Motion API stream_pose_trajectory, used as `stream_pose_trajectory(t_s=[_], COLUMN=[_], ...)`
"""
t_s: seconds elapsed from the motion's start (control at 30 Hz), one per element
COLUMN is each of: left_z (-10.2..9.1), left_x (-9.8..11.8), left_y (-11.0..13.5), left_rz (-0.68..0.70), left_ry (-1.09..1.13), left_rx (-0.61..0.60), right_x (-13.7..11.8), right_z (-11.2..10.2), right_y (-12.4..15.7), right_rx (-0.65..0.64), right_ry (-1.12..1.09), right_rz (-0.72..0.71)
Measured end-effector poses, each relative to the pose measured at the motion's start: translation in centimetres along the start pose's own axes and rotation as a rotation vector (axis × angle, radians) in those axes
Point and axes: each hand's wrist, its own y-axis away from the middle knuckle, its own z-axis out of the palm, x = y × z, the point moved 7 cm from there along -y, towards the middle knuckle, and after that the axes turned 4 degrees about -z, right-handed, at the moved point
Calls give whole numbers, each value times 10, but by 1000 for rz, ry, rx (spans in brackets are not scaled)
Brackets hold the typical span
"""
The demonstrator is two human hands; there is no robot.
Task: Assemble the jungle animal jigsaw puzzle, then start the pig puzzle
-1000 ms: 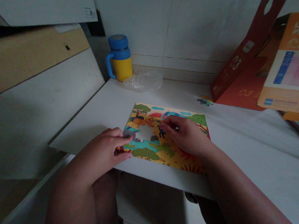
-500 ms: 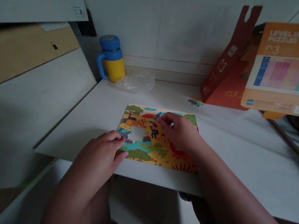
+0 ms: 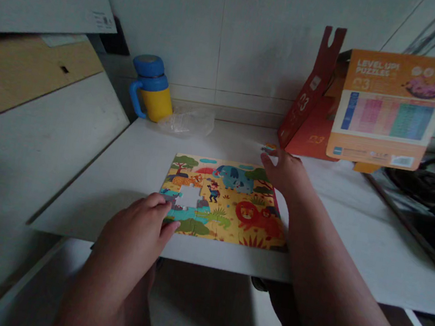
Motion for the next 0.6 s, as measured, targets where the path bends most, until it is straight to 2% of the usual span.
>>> stream_pose_trajectory(t_s=[0.13,0.27,0.6], left_z=[0,-1,-2], left_x=[1,2,3], left_y=[-1,-2,-2], left_rz=[-38,-43,-51], left_ry=[-10,-9,-16], left_rx=[-39,-58,-60], right_x=[18,26,23], right_z=[1,13,32], right_y=[-8,-13,-15], right_rx=[37,-62,-100], right_ry=[59,86,76], right_rz=[23,30,-6])
